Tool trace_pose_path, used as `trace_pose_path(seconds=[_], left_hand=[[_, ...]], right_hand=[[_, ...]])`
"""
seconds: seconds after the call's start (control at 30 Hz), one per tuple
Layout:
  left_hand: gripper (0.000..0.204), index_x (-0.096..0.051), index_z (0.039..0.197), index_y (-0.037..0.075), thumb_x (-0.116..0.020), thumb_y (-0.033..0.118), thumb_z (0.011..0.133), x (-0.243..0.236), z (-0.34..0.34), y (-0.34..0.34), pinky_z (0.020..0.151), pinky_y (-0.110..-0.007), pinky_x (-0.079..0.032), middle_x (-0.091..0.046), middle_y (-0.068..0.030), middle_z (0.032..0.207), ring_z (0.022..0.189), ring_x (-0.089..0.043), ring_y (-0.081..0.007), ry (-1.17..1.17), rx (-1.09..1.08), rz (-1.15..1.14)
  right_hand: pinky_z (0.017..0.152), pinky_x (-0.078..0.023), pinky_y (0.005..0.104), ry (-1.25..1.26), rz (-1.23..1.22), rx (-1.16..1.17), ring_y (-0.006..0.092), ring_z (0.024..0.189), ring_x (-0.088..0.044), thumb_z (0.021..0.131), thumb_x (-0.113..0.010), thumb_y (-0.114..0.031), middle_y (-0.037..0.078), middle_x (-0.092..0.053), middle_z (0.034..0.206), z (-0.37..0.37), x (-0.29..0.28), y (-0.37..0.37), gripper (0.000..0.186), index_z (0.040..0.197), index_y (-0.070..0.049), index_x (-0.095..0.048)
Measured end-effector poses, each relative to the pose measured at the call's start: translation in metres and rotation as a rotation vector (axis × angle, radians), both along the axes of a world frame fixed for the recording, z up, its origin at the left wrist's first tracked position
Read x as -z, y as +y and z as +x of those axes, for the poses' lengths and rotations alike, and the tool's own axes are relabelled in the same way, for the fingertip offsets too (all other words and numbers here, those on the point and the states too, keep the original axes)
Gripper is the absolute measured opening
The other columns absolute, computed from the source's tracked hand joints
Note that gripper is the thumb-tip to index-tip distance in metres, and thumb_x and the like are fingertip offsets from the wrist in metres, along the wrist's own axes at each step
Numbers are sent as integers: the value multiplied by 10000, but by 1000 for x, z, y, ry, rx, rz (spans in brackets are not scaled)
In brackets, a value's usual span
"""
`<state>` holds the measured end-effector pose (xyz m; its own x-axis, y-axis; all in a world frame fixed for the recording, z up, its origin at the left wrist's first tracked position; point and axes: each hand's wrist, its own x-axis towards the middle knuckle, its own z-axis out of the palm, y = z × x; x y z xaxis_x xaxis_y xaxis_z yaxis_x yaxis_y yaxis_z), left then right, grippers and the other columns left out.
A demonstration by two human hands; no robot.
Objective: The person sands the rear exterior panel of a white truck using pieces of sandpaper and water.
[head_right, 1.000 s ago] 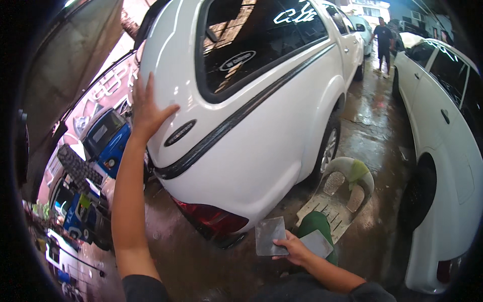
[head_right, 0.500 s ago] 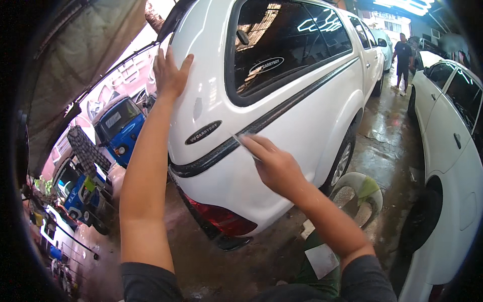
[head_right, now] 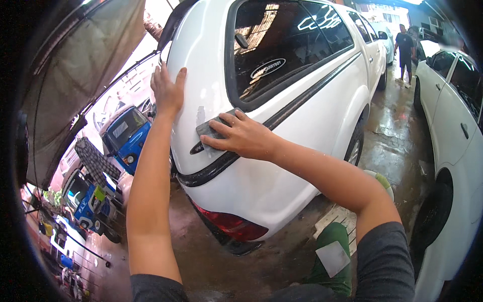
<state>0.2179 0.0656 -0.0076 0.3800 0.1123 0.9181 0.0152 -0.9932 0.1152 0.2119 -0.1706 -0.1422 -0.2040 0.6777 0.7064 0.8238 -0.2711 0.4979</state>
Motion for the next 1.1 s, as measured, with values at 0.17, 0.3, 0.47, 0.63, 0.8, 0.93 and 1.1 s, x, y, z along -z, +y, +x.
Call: trace_pose_path(seconds=[0.17,0.3,0.47,0.63,0.8,0.93,1.1], left_hand=[[852,-289,1558,-10,-508,581,984,0,3,5,1234,-512,-168,-248,-294,1605,1500,-180,-442,-24,27,21],[843,-299,1552,-15,-508,572,986,1,5,6,1232,-511,-174,-254,-294,1601,1496,-189,-440,-32,3,29],[828,-316,1544,-20,-512,561,987,1,4,5,1232,-506,-180,-262,-296,1596,1493,-198,-431,-26,12,21],[818,-318,1542,-20,-513,552,990,1,4,7,1231,-509,-181,-269,-299,1590,1490,-205,-428,-26,22,24],[815,-320,1539,-26,-508,551,993,3,4,7,1230,-512,-183,-277,-302,1584,1485,-215,-433,-24,34,32],[790,-321,1537,-27,-487,537,1009,0,6,12,1228,-520,-172,-275,-308,1581,1480,-219,-444,-33,30,67],[765,-317,1544,-15,-461,526,1023,1,7,12,1228,-526,-162,-263,-307,1587,1480,-212,-451,-29,47,71]], right_hand=[[951,-503,616,14,55,108,427,1210,-587,876,-643,-125,187,-572,1301,-17,-2,9,535,1387,-202,-506],[989,-448,601,107,54,147,393,1260,-534,857,-639,-69,189,-532,1356,-26,-1,17,545,1377,-167,-510],[1024,-426,652,30,95,125,419,1322,-489,872,-642,-102,183,-504,1414,-14,4,13,565,1404,-248,-520],[1057,-417,655,-41,60,73,418,1357,-459,880,-646,-112,162,-495,1435,10,-5,8,580,1407,-313,-515],[1091,-405,657,-116,8,22,407,1383,-430,921,-621,-119,161,-478,1458,23,-12,5,561,1420,-333,-480],[1092,-408,651,-128,-18,-5,401,1384,-436,930,-603,-134,159,-482,1455,26,-12,5,529,1409,-329,-488],[1043,-455,635,-188,23,-18,394,1331,-505,932,-632,-243,153,-524,1418,20,-18,11,449,1364,-298,-527]])
